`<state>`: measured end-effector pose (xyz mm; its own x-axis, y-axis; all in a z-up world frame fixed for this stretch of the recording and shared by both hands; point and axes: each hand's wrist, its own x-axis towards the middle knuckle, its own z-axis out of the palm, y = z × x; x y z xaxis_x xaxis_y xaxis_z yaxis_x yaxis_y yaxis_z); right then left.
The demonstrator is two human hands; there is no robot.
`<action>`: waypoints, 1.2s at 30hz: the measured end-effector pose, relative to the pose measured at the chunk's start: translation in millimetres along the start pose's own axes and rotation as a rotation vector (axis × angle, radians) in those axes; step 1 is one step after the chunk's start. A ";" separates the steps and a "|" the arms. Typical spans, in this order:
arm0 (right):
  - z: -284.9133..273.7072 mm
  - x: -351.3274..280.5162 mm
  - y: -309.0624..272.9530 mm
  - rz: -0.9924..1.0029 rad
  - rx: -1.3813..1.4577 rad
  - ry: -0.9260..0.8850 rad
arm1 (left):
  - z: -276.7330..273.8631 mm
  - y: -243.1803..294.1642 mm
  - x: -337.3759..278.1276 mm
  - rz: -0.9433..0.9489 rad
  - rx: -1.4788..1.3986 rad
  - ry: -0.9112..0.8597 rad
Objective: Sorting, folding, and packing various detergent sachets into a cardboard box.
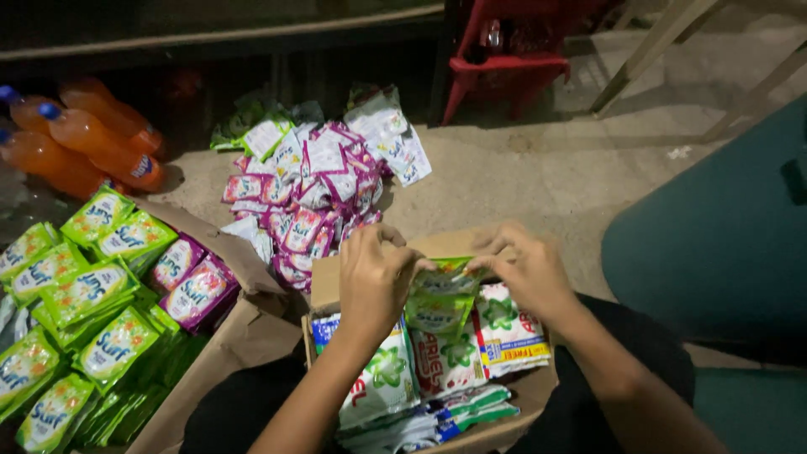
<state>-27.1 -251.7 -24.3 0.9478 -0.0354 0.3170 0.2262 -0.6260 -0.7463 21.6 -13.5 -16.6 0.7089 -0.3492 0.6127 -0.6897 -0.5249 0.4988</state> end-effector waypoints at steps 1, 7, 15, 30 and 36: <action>2.3 -2.9 2.0 0.041 0.078 -0.032 | -0.6 -0.4 0.7 -0.021 -0.013 -0.001; -9.1 -2.8 -14.3 0.007 0.096 0.081 | 6.2 -30.2 -6.5 -0.398 -0.048 -0.008; -8.3 -37.0 4.4 -0.422 -0.296 0.193 | 52.7 -20.7 -34.5 -1.368 -1.243 -0.883; 18.8 -74.2 -18.0 -0.335 0.267 -0.021 | -6.5 9.4 -7.2 -0.706 -1.098 -0.229; 25.3 -49.3 -7.4 0.284 0.756 0.006 | -1.9 29.4 -20.3 -0.475 -0.944 -0.237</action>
